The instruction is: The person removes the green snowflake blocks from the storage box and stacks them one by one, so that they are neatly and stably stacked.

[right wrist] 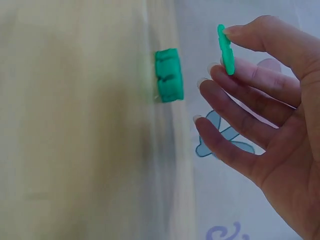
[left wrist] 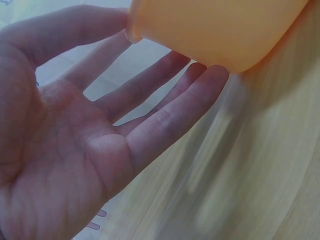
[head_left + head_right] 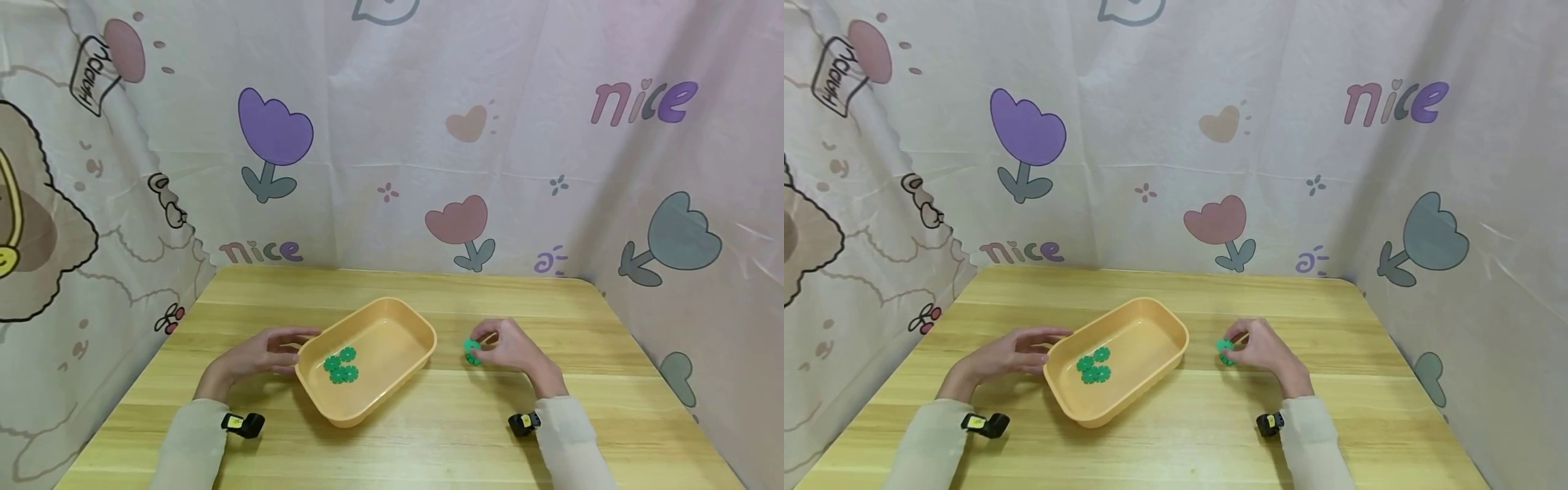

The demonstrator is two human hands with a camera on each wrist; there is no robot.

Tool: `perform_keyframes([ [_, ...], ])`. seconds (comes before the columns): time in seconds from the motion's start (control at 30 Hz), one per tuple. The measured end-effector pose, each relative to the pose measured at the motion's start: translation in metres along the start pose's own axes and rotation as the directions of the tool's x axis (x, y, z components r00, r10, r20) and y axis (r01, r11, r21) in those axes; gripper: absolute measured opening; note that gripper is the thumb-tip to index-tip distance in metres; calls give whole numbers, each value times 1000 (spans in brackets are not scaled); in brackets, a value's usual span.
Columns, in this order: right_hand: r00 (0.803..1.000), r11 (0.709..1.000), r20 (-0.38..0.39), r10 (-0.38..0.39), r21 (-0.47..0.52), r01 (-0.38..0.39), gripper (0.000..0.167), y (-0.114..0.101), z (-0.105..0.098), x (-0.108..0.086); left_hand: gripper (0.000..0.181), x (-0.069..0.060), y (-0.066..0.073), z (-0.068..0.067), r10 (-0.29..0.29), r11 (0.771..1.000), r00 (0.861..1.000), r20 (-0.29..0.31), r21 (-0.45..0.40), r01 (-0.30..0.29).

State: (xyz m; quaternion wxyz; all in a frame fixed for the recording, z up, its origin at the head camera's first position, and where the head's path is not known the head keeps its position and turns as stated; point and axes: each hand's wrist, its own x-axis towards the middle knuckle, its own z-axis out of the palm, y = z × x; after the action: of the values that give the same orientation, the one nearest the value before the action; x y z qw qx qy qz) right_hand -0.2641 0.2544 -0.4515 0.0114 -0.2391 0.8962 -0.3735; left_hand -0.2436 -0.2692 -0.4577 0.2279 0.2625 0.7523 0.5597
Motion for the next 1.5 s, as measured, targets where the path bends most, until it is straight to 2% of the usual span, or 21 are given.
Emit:
perform_keyframes([
  [0.37, 1000, 1000, 20, 22, 9, -22, 24, 16, 0, -4, 56, 0, 1, 0, 5, 1000, 1000, 5, -2, -5],
  [1.5, 998, 1000, 62, 31, -7, -30, 20, 16, 2, -3, 55, 0, 0, -1, 7, 1000, 1000, 4, 9, -7],
])
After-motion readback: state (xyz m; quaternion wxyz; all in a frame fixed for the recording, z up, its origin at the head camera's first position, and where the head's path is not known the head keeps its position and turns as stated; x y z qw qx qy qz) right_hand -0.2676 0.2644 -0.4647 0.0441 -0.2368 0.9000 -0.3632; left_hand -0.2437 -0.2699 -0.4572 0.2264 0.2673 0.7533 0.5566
